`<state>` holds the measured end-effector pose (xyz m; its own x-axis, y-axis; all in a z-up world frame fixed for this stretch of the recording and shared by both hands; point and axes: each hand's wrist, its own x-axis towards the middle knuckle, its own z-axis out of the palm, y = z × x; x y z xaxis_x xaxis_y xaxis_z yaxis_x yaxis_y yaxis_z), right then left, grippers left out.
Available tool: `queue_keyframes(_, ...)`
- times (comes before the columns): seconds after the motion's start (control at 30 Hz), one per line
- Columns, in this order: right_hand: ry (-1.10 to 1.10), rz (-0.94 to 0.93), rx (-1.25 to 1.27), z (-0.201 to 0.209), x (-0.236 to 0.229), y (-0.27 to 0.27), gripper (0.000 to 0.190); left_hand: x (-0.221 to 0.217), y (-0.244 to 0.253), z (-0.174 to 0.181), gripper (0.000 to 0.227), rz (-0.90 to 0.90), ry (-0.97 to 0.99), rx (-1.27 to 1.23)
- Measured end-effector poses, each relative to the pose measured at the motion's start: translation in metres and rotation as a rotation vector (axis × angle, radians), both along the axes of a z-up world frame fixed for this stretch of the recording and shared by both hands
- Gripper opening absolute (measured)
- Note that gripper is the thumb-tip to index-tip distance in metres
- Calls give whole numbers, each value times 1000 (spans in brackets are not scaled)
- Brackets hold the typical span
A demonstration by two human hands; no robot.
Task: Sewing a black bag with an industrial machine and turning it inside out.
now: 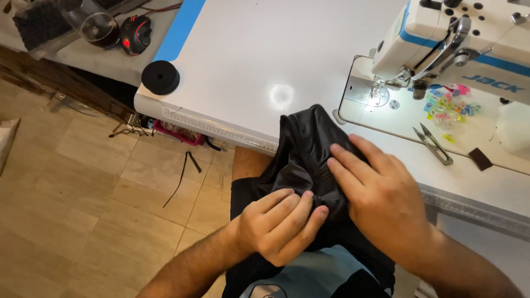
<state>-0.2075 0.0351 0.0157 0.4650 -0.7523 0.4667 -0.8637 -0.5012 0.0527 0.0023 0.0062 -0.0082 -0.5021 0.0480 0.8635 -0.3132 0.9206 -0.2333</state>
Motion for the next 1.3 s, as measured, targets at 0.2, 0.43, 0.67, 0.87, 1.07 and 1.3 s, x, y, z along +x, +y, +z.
queue_keyframes(0.2,-152,141,74,-25,15,12,23,24,23,-15,8,155,-29,53)
queue_keyframes(0.43,-135,499,776,-59,5,26,24,35,39,4,18,-51,-105,290)
queue_keyframes(0.67,-185,718,1080,-3,-10,-17,31,38,41,9,22,-316,-79,1211)
queue_keyframes(0.87,-675,349,591,-23,-14,-1,39,41,15,-27,21,-174,256,1815)
queue_keyframes(1.07,-1122,-214,262,-88,-13,20,36,25,23,-44,23,-521,815,1440)
queue_keyframes(1.3,-967,-142,269,-95,-6,22,34,16,11,-68,28,-54,731,1266)
